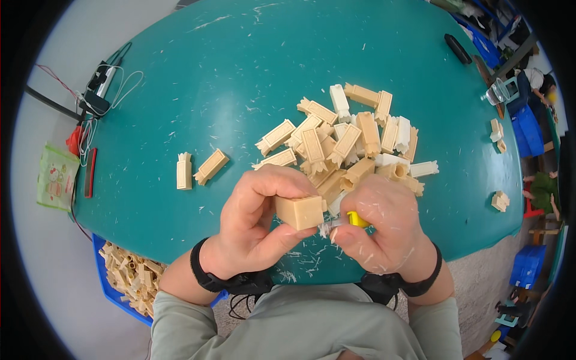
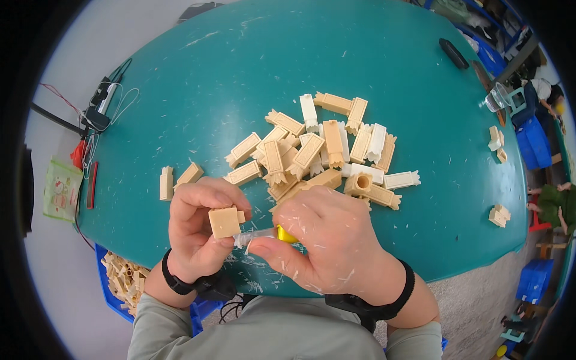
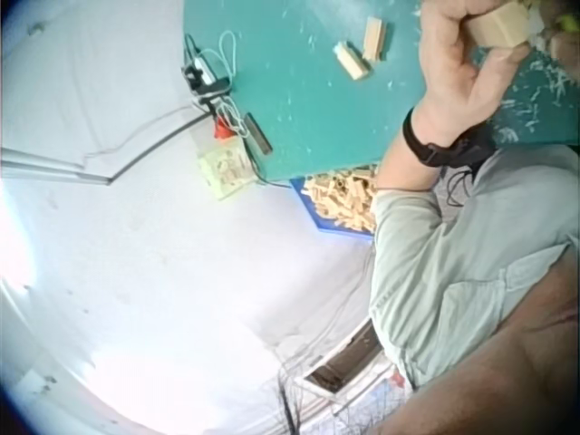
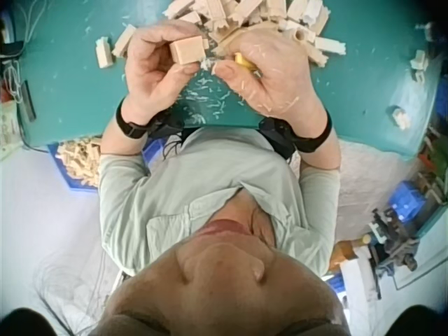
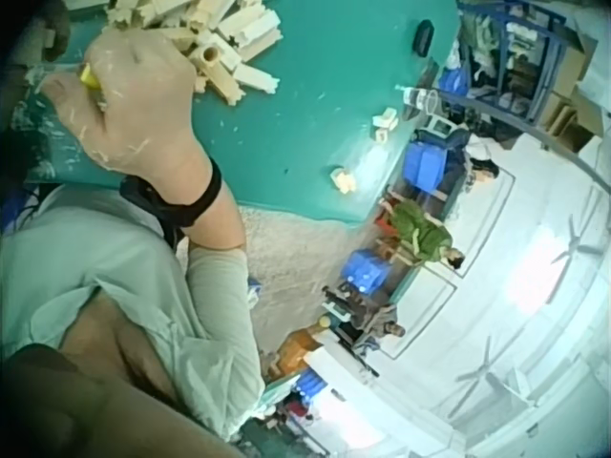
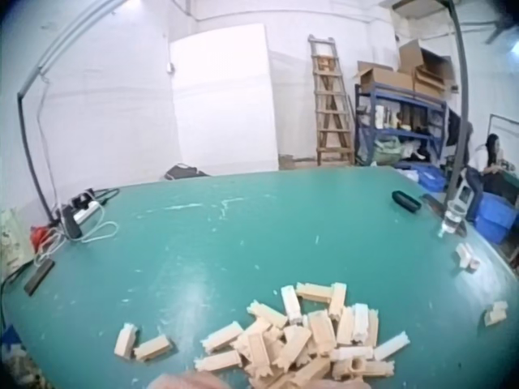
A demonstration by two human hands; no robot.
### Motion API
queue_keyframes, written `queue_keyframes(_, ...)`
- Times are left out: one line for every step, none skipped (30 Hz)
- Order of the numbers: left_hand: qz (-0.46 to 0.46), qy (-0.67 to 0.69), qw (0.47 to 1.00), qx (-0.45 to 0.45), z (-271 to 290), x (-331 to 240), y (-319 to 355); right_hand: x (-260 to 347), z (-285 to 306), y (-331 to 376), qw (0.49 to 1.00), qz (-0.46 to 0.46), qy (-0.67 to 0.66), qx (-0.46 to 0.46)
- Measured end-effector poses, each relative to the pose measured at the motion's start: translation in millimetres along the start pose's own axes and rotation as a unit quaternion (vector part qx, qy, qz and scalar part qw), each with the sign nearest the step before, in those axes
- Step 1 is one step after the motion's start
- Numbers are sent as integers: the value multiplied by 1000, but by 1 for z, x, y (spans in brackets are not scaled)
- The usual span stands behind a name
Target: The person carves small rectangular wooden blocks using a yellow utility knife. They hold each block in their left hand and carefully shave off thin layers of wood with the knife in their right hand, creating wood shavings that accumulate on the green table. The person works on multiple blocks sequentially, rotating them to access different sides.
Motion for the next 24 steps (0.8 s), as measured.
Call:
queue_keyframes(2, -4, 1000, -2, 0, 0, 0, 0, 0, 0, 1000, -1, 4, 1)
queue_keyframes(3, -15, 1000, -6, 1, 1, 1, -1, 0, -1, 1000, -1, 8, 3)
queue_keyframes(3, -26, 1000, -10, 0, 3, 2, -1, 0, -1, 1000, -1, 13, 4)
queue_keyframes(4, -37, 999, -14, 0, 4, 2, -1, 0, -1, 1000, 3, 16, 0)
queue_keyframes(10, -27, 1000, -8, -1, 5, 2, -2, 0, 0, 1000, 7, 18, -3)
queue_keyframes(17, -17, 1000, -3, -1, 5, 2, -3, 1, 0, 1000, 11, 21, -6)
queue_keyframes(24, -7, 1000, 2, -2, 5, 2, -2, 2, -1, 1000, 14, 25, -6)
queue_keyframes(24, -2, 1000, 6, -3, 5, 2, -2, 3, -1, 999, 17, 29, -6)
queue_keyframes(25, 2, 1000, 9, -3, 5, 1, -1, 3, -2, 999, 20, 34, -6)
queue_keyframes(25, 7, 1000, 13, -3, 5, 1, -3, 4, -2, 999, 15, 44, -8)
queue_keyframes(33, 24, 999, 20, -4, 5, 1, -4, 5, -2, 998, 11, 54, -10)
queue_keyframes(41, 42, 998, 28, -5, 4, 1, -6, 6, -2, 998, 5, 64, -14)
queue_keyframes(49, 60, 996, 35, -7, 4, 1, -8, 8, -1, 997, 1, 72, -29)
queue_keyframes(50, 81, 994, 56, -10, 3, 2, -10, 9, 0, 996, -3, 79, -44)
queue_keyframes(51, 101, 991, 77, -13, 3, 2, -12, 9, -1, 995, -7, 85, -59)
queue_keyframes(52, 121, 987, 97, -16, 2, 3, -19, 11, -2, 994, -38, 85, -63)
queue_keyframes(67, 152, 980, 112, -21, 0, 6, -26, 14, -2, 992, -70, 84, -68)
queue_keyframes(65, 158, 981, 96, -19, 1, 6, -31, 17, -3, 989, -100, 85, -70)
queue_keyframes(64, 163, 981, 79, -16, 2, 5, -32, 16, -3, 990, -125, 37, -56)
queue_keyframes(62, 168, 982, 62, -13, 2, 5, -29, 14, -1, 988, -149, -11, -41)
queue_keyframes(65, 137, 987, 63, -8, 3, 2, -29, 13, 0, 983, -172, -59, -27)
queue_keyframes(82, 91, 991, 49, -6, 4, -2, -27, 11, 1, 982, -175, -73, -17)
queue_keyframes(100, 46, 993, 34, -5, 3, -7, -26, 9, 2, 980, -179, -86, -7)
queue_keyframes(118, -2, 993, 17, -3, 2, -9, -24, 7, 2, 978, -181, -103, 6)
Point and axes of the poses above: each hand's wrist, its own y-axis away from the middle knuckle, its own z-axis out of the back of the hand, x = y × z, the point moved 8 cm from there along -y, towards the middle knuckle, and after that the axes turned 7 degrees about -z, right-handed, at the moved point
